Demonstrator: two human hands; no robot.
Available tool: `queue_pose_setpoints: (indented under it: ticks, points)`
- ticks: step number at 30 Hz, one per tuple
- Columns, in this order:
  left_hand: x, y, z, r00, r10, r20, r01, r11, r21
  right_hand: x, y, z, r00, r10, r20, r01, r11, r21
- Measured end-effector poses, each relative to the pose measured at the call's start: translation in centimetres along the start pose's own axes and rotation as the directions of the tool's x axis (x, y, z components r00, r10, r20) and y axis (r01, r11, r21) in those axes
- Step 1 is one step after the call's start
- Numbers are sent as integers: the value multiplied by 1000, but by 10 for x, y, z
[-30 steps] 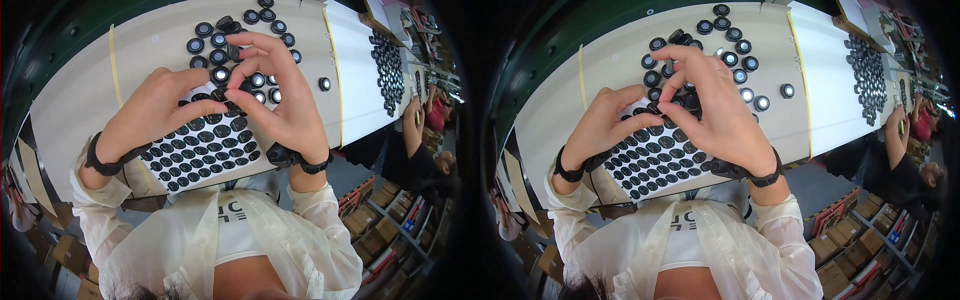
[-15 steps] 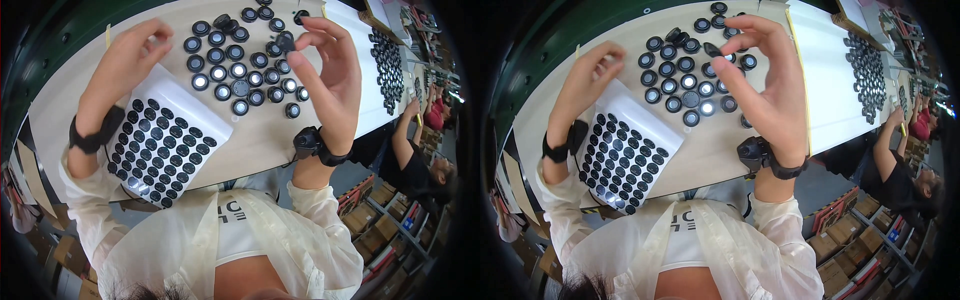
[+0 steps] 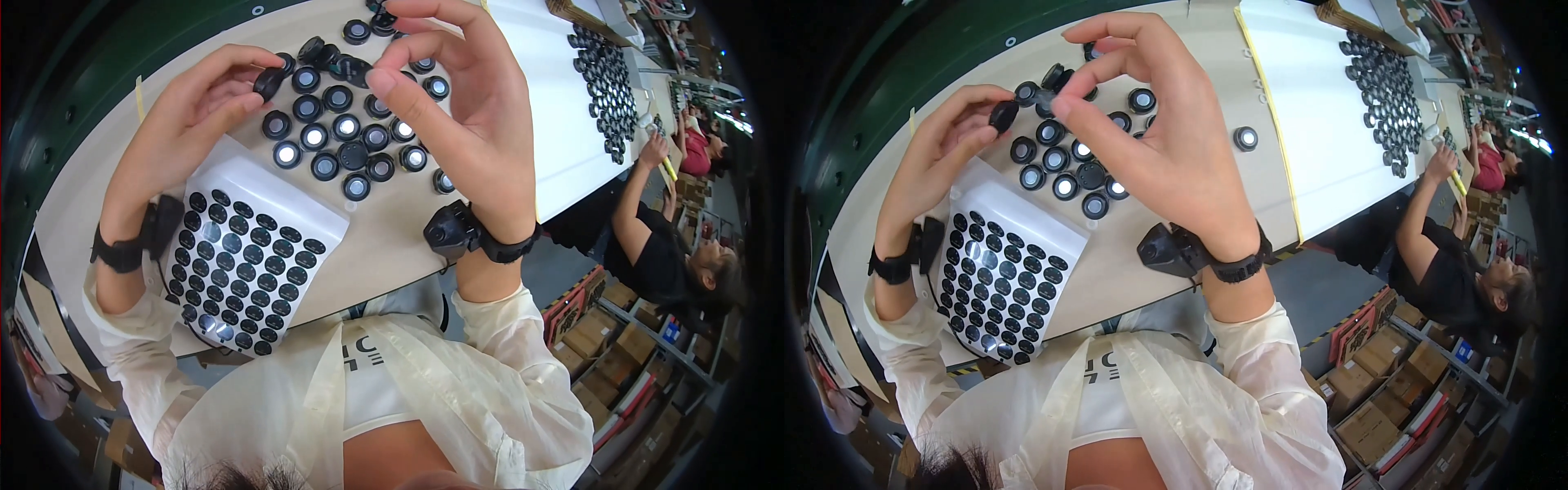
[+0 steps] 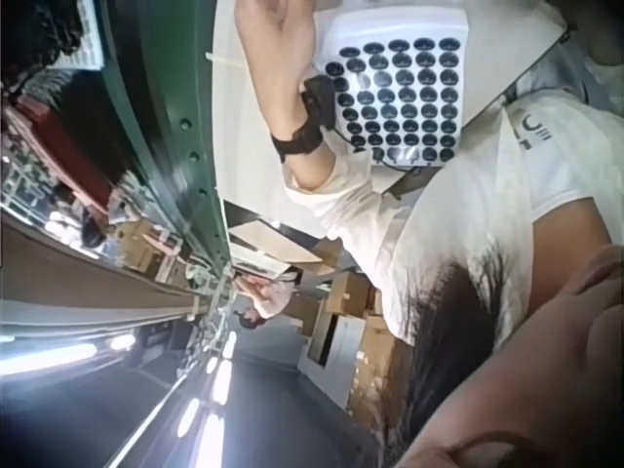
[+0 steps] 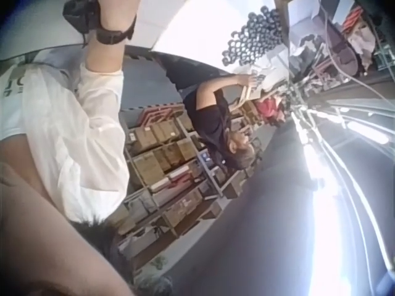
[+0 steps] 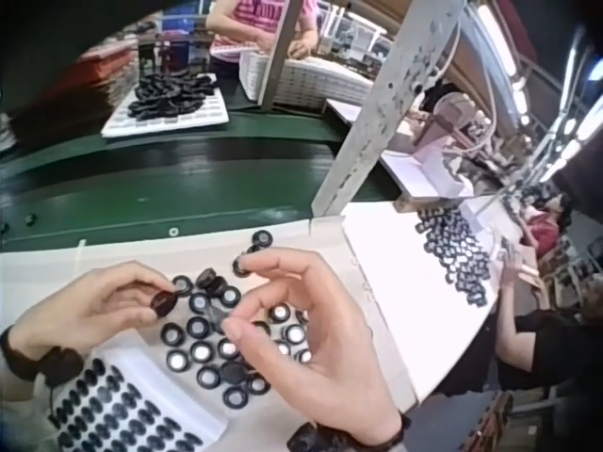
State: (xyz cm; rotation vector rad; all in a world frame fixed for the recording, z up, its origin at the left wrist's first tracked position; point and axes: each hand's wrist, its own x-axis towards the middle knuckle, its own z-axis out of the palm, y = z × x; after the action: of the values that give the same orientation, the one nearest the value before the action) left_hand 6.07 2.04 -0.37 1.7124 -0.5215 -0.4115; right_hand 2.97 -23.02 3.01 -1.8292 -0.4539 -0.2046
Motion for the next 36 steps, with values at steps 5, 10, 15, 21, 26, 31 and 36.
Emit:
queue_pose_setpoints:
  ticks: [5,10,15,21,26,31,36]
  points:
    - [-15,16,21,991,-130,-21,111,908,-403,-4,13,19,995,89,43,-98,945,312]
    - [-27,17,41,991,-88,-98,37,900,-434,-10,9,33,941,330,74,-315,776,547]
    - [-26,13,48,980,-74,-186,-1,927,-374,-11,8,32,939,338,70,-317,765,561]
    - [-26,10,47,969,-92,-228,9,940,-341,-14,13,33,962,266,65,-254,782,569]
    - [-25,10,45,972,-63,-226,-6,957,-291,-12,14,30,952,297,81,-287,765,576]
    - [-25,12,45,961,-84,-263,4,956,-293,-14,16,32,965,254,72,-247,769,589]
    - [-26,10,45,954,-23,-298,-44,975,-216,-15,17,33,965,251,77,-246,762,600]
